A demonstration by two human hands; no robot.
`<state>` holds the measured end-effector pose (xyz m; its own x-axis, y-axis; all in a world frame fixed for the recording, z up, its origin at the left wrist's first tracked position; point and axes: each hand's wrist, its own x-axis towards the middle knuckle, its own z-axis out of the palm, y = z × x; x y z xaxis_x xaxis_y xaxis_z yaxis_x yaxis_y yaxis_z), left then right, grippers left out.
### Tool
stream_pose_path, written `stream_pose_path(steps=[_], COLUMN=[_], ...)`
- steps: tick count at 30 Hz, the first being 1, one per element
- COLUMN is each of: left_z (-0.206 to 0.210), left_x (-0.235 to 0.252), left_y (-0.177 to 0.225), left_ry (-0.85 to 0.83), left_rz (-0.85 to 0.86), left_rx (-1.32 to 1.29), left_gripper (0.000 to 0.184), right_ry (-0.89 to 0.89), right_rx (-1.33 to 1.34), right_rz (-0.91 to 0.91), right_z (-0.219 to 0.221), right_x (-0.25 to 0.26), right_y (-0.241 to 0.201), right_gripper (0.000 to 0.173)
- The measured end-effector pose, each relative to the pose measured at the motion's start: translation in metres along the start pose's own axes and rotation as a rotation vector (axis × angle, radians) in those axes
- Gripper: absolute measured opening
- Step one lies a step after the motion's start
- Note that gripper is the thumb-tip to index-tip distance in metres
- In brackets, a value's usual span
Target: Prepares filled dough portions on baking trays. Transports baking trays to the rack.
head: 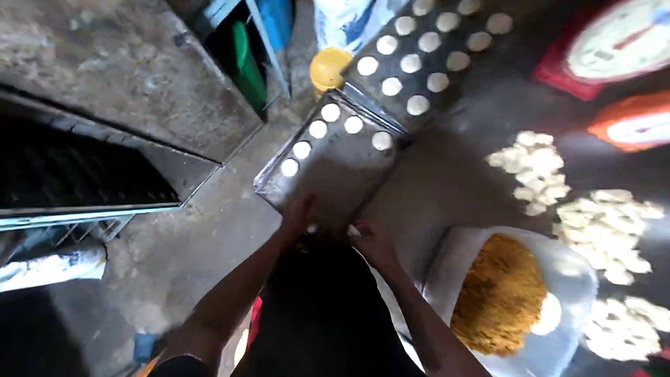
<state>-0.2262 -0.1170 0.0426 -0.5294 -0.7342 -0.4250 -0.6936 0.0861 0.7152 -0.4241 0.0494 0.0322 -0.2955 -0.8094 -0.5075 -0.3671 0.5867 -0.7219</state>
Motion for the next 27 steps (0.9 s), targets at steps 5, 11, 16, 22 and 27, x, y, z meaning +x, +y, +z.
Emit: stream_pose_path(steps=[5, 11, 16, 22, 27], left_z=[-0.090, -0.113, -0.097, -0.084, -0.066], left_x=[0.017, 0.033, 0.047, 0.041, 0.033], left_y=[-0.087, -0.114, -0.127, -0.111, -0.113], left_ry=[0.321, 0.311, 0.157, 0.197, 0.297], left_rz=[-0.121, -0.097, -0.161, -0.157, -0.035], left_rx=[0.064, -0.001, -0.019, 0.080, 0.114], left_gripper=[0.028, 0.025, 0.031, 0.035, 0.031], right_ry=[-0.183, -0.011, -0.016, -0.218, 0.169], right_rx=[-0.130, -0.390, -0.605, -0.381, 0.031], right_rz=[-0.448, -0.722, -0.761, -0.664, -0.389], right_z=[0.086, 0.165, 0.197, 0.130, -0.020], right_x=[0.069, 0.136, 0.144, 0.131, 0.084], right_y=[-0.093, -0.109, -0.067, -0.097, -0.068], right_gripper=[0.032, 0.039, 0.068, 0.056, 0.035])
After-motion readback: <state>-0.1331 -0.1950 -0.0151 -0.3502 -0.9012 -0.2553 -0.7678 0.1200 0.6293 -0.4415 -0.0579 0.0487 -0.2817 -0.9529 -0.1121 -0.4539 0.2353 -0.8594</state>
